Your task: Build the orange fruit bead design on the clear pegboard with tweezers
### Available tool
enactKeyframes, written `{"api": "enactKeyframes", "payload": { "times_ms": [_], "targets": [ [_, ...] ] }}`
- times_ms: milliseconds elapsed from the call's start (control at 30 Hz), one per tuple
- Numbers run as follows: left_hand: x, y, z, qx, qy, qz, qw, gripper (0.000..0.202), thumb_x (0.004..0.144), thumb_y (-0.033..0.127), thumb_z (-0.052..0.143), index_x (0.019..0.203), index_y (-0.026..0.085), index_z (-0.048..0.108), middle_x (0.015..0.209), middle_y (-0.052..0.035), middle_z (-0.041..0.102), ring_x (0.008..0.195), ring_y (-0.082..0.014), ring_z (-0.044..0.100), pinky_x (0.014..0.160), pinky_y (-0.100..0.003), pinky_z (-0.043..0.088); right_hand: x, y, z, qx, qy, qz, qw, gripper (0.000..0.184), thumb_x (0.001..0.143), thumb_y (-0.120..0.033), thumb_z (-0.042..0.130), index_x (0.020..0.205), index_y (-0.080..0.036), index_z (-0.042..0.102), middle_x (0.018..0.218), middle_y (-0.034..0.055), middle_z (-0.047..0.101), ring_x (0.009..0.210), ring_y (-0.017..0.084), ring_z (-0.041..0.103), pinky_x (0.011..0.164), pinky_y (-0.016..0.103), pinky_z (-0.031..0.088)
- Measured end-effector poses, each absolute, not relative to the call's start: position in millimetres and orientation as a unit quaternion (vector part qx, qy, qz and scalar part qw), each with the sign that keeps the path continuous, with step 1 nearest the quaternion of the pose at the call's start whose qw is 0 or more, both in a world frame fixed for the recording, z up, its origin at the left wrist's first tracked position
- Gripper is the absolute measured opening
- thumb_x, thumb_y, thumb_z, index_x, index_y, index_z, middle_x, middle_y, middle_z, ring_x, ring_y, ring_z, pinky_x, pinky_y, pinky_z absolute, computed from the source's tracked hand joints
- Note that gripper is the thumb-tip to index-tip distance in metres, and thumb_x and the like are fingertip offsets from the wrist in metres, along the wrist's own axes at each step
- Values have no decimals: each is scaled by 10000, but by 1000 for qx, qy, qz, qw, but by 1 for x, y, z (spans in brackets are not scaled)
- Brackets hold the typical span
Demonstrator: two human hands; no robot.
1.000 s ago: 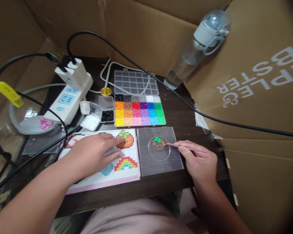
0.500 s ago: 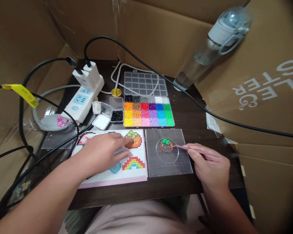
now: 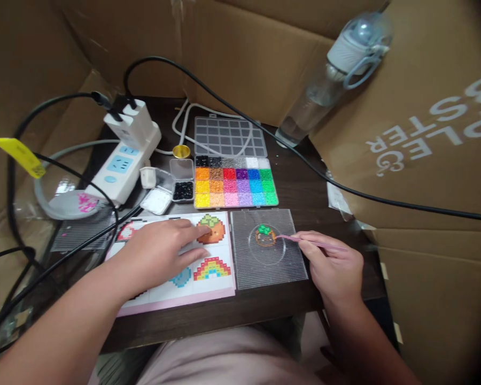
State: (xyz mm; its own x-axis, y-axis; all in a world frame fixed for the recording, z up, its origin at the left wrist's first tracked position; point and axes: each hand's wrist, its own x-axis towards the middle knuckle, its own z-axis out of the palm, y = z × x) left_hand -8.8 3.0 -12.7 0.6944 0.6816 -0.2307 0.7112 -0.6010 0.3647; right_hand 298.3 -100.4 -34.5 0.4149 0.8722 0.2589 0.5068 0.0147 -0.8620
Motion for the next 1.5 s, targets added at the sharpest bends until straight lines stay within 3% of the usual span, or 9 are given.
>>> {"api": "enactKeyframes", "payload": {
  "times_ms": [367, 867, 1500],
  "targets": [
    [-10, 6, -18, 892, 393, -35, 219, 465, 941, 563, 435, 1277, 320, 644, 1200, -68, 717, 995, -277, 696, 874, -403, 541, 298, -97, -31, -664, -514, 206, 503, 113, 801, -210, 697, 766, -228, 803, 765, 47, 779, 718, 202, 738, 686, 326, 623],
    [-9, 6, -17, 898, 387, -43, 205, 454, 956, 558, 418, 1295, 340, 628, 1215, -49, 712, 1026, -283, 687, 831, -412, 553, 297, -97, -30, -662, -527, 208, 491, 113, 795, -173, 699, 760, -215, 798, 775, 47, 779, 723, 200, 740, 688, 318, 621],
    [-8, 5, -16, 899, 387, -25, 203, 406, 955, 524, 448, 1259, 346, 649, 1217, -49, 714, 1028, -283, 692, 830, -411, 553, 299, -98, -36, -642, -528, 208, 516, 203, 799, -99, 704, 803, -275, 806, 790, -15, 782, 733, 141, 735, 697, 229, 603]
  ]
}}
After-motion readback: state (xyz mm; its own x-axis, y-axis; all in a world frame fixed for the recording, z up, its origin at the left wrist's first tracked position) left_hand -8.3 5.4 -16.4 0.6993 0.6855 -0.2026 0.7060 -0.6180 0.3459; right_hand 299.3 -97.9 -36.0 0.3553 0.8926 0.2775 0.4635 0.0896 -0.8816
